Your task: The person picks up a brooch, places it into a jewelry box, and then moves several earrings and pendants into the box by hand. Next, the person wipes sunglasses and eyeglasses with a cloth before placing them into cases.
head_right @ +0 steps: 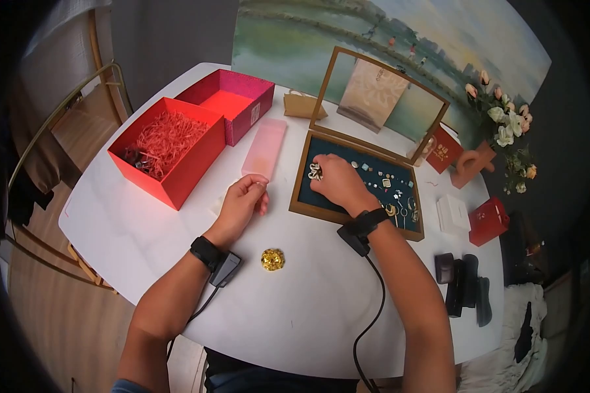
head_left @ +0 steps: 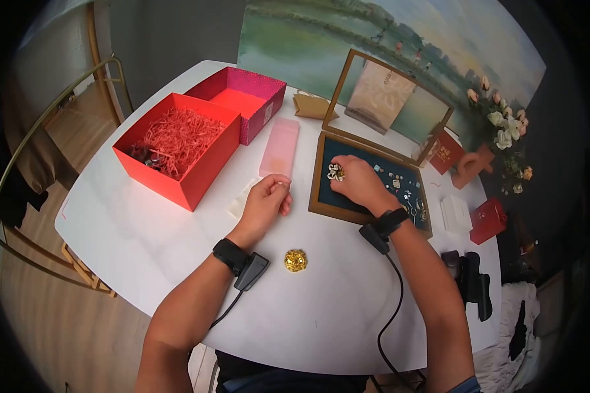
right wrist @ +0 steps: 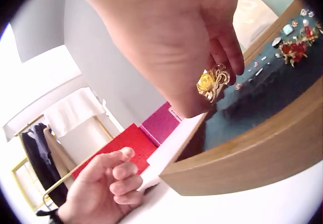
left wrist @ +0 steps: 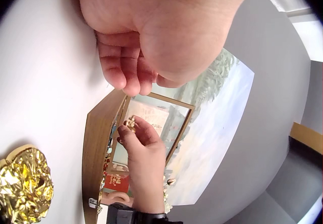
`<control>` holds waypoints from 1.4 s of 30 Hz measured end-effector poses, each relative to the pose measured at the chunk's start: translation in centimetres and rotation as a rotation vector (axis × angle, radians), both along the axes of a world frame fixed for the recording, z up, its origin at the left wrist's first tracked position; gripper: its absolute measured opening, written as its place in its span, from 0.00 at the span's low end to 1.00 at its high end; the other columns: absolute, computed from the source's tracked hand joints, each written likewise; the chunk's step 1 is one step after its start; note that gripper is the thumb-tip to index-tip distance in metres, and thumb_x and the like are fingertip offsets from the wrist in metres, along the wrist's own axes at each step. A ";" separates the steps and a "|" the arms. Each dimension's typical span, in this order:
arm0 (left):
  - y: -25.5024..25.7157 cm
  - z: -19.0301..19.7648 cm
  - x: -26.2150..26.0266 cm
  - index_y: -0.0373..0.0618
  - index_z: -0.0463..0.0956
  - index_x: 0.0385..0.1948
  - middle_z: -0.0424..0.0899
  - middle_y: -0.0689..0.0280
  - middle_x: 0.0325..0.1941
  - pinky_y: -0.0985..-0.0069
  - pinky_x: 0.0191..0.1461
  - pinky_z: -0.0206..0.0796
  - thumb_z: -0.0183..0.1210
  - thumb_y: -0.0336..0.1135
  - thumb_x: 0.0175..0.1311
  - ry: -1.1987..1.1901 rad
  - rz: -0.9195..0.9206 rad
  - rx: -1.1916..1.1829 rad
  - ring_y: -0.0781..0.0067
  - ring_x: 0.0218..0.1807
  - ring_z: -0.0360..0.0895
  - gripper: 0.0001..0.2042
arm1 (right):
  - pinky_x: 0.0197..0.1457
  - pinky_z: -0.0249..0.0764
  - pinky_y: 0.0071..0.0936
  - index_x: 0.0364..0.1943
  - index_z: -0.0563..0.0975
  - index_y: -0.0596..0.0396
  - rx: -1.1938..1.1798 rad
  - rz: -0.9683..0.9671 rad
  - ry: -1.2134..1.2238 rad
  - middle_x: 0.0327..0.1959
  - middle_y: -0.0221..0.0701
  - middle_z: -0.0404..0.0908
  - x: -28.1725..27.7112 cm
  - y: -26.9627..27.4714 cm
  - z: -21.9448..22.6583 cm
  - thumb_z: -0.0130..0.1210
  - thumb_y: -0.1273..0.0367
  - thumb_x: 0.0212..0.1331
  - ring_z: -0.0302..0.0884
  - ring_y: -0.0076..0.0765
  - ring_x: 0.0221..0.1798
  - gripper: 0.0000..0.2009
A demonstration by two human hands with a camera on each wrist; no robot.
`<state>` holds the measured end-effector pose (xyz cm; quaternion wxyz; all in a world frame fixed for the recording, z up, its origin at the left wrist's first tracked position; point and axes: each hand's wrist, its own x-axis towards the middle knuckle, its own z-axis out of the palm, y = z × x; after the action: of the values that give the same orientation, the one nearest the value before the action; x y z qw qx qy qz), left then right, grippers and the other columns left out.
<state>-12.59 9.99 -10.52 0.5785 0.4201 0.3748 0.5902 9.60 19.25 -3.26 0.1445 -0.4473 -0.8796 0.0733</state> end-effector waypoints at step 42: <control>0.4 -0.1 -0.3 0.42 0.73 0.42 0.77 0.68 0.29 0.82 0.33 0.68 0.50 0.33 0.75 0.004 -0.027 -0.043 0.80 0.26 0.73 0.06 | 0.51 0.78 0.39 0.48 0.79 0.59 -0.001 -0.179 -0.059 0.41 0.44 0.84 6.1 -3.3 2.4 0.62 0.71 0.55 0.83 0.49 0.45 0.16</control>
<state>-12.84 10.36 -10.61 0.5945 0.4140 0.3828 0.5733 15.67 15.93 -0.88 0.1245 -0.5260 -0.8400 0.0473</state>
